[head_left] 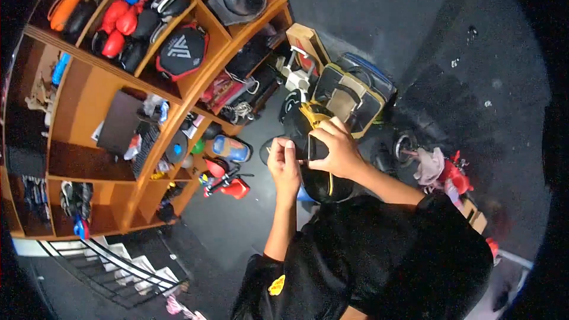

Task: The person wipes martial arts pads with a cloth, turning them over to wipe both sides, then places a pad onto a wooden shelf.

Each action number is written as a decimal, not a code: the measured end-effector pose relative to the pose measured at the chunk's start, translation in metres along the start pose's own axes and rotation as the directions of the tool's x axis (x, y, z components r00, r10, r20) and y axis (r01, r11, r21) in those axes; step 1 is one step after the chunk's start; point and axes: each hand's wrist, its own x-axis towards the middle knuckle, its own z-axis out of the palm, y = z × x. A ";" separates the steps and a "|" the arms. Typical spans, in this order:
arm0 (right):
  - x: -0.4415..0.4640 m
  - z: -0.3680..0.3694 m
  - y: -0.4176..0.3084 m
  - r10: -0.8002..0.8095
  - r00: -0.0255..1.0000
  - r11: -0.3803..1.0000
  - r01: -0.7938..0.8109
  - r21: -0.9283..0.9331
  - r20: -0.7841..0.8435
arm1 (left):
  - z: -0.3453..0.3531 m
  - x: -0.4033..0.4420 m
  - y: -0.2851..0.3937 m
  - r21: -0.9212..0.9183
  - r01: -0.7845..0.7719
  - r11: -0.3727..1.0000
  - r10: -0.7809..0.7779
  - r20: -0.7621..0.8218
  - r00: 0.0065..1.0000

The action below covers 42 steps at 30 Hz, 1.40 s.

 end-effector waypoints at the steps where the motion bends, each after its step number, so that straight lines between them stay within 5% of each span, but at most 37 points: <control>1: 0.004 0.011 -0.005 0.006 1.000 0.999 -0.007 0.037 0.013 | -0.012 0.008 0.002 -0.031 -0.047 0.998 0.049 0.060 0.997; 5: 0.008 0.050 -0.023 0.079 0.997 0.968 -0.077 0.238 -0.001 | -0.065 0.026 -0.004 -0.087 0.058 0.995 -0.041 0.187 0.981; 10: 0.005 0.088 -0.039 0.212 0.977 0.919 -0.208 0.335 0.025 | -0.108 0.042 0.002 -0.268 0.222 0.937 -0.216 0.052 0.975; 12: 0.004 0.099 -0.039 0.296 0.935 0.840 -0.352 0.412 0.195 | -0.120 0.050 0.009 -0.364 0.218 0.906 -0.223 0.028 0.974; 14: 0.003 0.109 -0.042 0.239 0.964 0.852 -0.265 0.452 0.114 | -0.130 0.056 0.015 -0.316 0.221 0.923 -0.248 -0.048 0.968; 17: 0.008 0.114 -0.055 0.223 0.975 0.887 -0.213 0.409 0.025 | -0.138 0.066 0.021 -0.428 0.121 0.896 -0.151 -0.038 0.988; 24: 0.004 0.094 -0.070 0.194 0.961 0.971 -0.159 0.181 -0.199 | -0.127 0.088 0.061 -0.588 0.019 0.809 -0.206 -0.252 0.945; 27: -0.007 0.076 -0.073 0.366 0.930 0.911 -0.348 0.222 -0.040 | -0.116 0.094 0.061 -0.538 -0.045 0.842 -0.065 -0.185 0.981; 29: -0.017 0.076 -0.050 0.358 0.932 0.890 -0.322 0.321 -0.057 | -0.097 0.089 0.073 -0.416 -0.073 0.906 0.034 -0.100 0.994; 31: -0.015 0.061 -0.015 0.447 0.814 0.649 -0.580 0.492 0.371 | -0.074 0.084 0.079 -0.281 -0.170 0.944 0.177 0.000 0.984; 35: -0.037 0.038 0.019 0.312 0.846 0.478 -0.533 0.698 0.432 | -0.031 0.086 0.068 -0.090 -0.306 0.948 0.317 0.164 0.934; 40: -0.075 0.033 0.051 0.333 0.801 -0.125 -0.485 0.866 0.497 | 0.033 0.064 0.088 0.153 -0.474 0.867 0.388 0.389 0.836; 41: -0.079 0.032 0.053 0.208 0.858 -0.270 -0.410 0.871 0.469 | 0.043 0.061 0.089 0.229 -0.514 0.827 0.388 0.428 0.816; 42: -0.083 0.038 0.059 0.232 0.850 -0.290 -0.403 0.868 0.472 | 0.057 0.053 0.091 0.236 -0.518 0.822 0.376 0.457 0.806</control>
